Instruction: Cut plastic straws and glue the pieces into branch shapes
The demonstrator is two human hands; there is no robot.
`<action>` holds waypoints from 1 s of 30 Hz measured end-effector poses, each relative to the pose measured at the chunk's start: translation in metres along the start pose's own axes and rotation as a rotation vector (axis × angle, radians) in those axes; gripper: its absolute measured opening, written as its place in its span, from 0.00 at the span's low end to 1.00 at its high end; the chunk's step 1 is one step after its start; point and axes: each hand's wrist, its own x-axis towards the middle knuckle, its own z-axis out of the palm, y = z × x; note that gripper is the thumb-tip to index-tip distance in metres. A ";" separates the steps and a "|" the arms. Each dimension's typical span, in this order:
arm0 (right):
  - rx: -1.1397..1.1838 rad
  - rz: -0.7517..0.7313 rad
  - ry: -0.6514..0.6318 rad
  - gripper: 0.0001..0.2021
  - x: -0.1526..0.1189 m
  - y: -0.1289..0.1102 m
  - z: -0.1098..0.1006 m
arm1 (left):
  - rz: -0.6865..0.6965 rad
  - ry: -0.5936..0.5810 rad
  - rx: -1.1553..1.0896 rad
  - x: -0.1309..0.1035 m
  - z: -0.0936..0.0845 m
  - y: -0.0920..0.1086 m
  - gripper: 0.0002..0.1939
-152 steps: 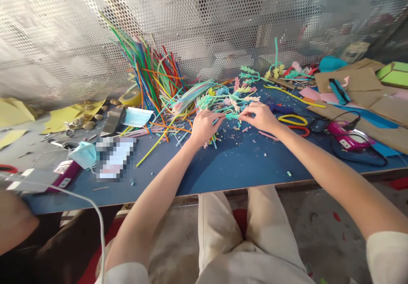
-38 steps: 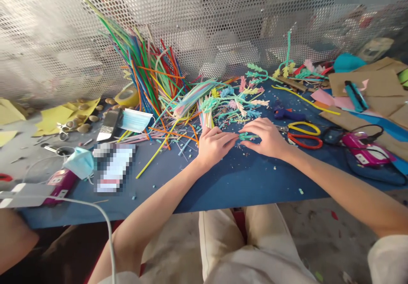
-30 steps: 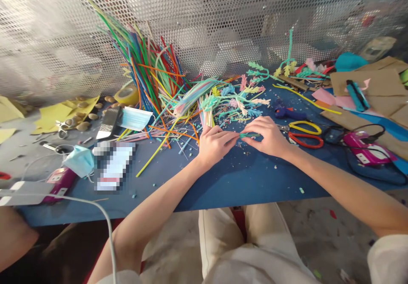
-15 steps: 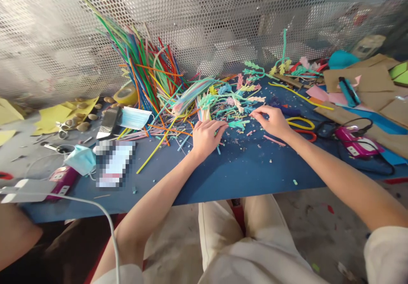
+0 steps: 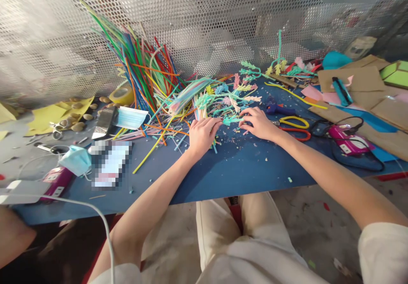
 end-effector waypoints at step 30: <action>-0.039 0.318 0.359 0.15 -0.014 0.045 -0.063 | -0.031 -0.046 -0.003 0.000 -0.001 0.002 0.19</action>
